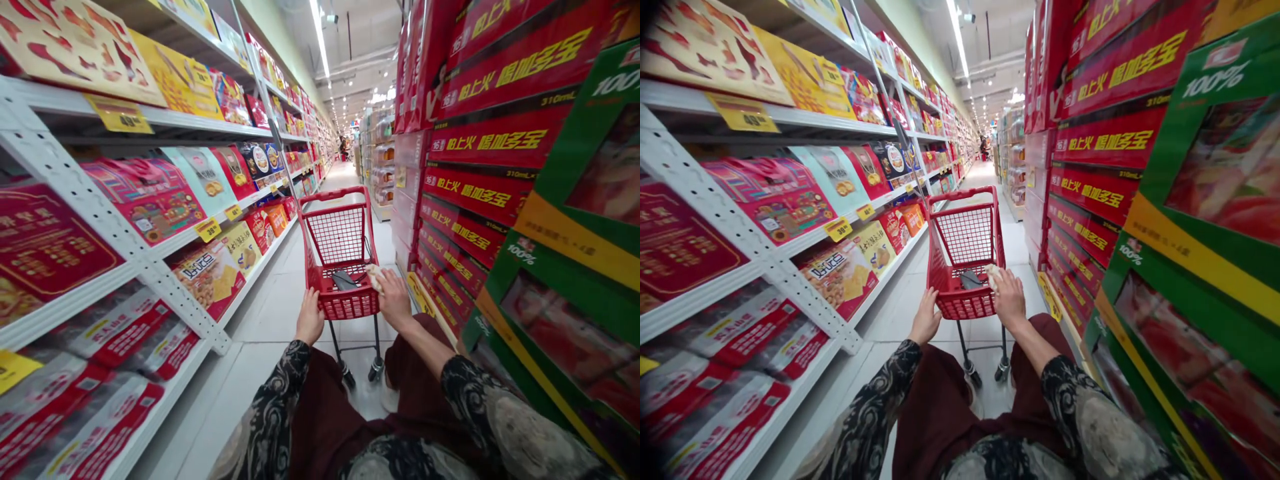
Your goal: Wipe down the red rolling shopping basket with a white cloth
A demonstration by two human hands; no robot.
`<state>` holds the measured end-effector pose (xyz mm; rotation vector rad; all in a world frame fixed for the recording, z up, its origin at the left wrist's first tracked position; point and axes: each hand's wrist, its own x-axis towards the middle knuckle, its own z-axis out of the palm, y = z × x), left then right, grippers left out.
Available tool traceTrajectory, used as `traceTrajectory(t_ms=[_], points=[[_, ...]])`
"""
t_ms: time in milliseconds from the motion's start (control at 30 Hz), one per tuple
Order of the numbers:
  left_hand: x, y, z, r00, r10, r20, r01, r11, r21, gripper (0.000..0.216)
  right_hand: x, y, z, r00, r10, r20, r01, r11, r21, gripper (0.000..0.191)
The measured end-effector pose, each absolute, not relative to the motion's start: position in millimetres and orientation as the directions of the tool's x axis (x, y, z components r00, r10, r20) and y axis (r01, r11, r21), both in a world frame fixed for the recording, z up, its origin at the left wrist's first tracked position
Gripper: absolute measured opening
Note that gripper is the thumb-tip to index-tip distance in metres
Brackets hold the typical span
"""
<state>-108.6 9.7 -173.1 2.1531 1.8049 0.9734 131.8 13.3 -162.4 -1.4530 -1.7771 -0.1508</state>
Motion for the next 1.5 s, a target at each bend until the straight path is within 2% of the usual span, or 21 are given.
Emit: traceTrajectory(t_ms=[167, 333, 567, 833, 1000, 1100, 1233, 1367, 1500], points=[[-107.8, 10.8, -178.4, 0.024, 0.922, 0.387, 0.785, -0.257, 0.564, 0.055, 86.3, 4.3, -164.4, -0.179, 0.791, 0.584, 0.833, 0.438, -0.337, 0.045], [-111.4, 12.6, -182.4, 0.037, 0.909, 0.415, 0.780, -0.286, 0.557, 0.060, 33.9, 8.9, -154.2, -0.322, 0.793, 0.517, 0.785, 0.528, -0.322, 0.043], [-107.5, 10.7, -192.9, -0.126, 0.902, 0.413, 0.778, -0.169, 0.606, 0.064, 89.0, 10.2, -156.8, -0.121, 0.831, 0.543, 0.863, 0.358, -0.356, 0.050], [-107.0, 2.1, -192.6, -0.101, 0.908, 0.407, 0.811, -0.162, 0.562, 0.062, 22.0, 1.9, -150.1, -0.325, 0.804, 0.498, 0.780, 0.526, -0.339, 0.047], [-97.4, 2.9, -165.6, 0.048, 0.852, 0.521, 0.756, -0.372, 0.538, 0.053, 19.3, 2.0, -151.9, -0.317, 0.820, 0.477, 0.778, 0.512, -0.363, 0.052], [-81.4, 7.5, -148.5, 0.086, 0.889, 0.450, 0.754, -0.353, 0.554, 0.048, 35.5, 0.1, -152.5, -0.282, 0.841, 0.461, 0.792, 0.475, -0.383, 0.058], [-60.3, 7.4, -136.7, 0.140, 0.943, 0.302, 0.855, -0.269, 0.443, 0.042, 56.5, -6.9, -150.8, -0.241, 0.862, 0.446, 0.800, 0.436, -0.411, 0.064], [-53.7, 5.8, -137.3, 0.153, 0.924, 0.350, 0.913, -0.267, 0.308, 0.040, 75.6, -13.5, -151.8, -0.189, 0.870, 0.456, 0.812, 0.400, -0.425, 0.062], [-67.9, 12.2, -144.1, 0.107, 0.912, 0.397, 0.925, -0.237, 0.297, 0.036, 93.8, -10.7, -152.0, -0.054, 0.887, 0.460, 0.831, 0.295, -0.472, 0.063]])
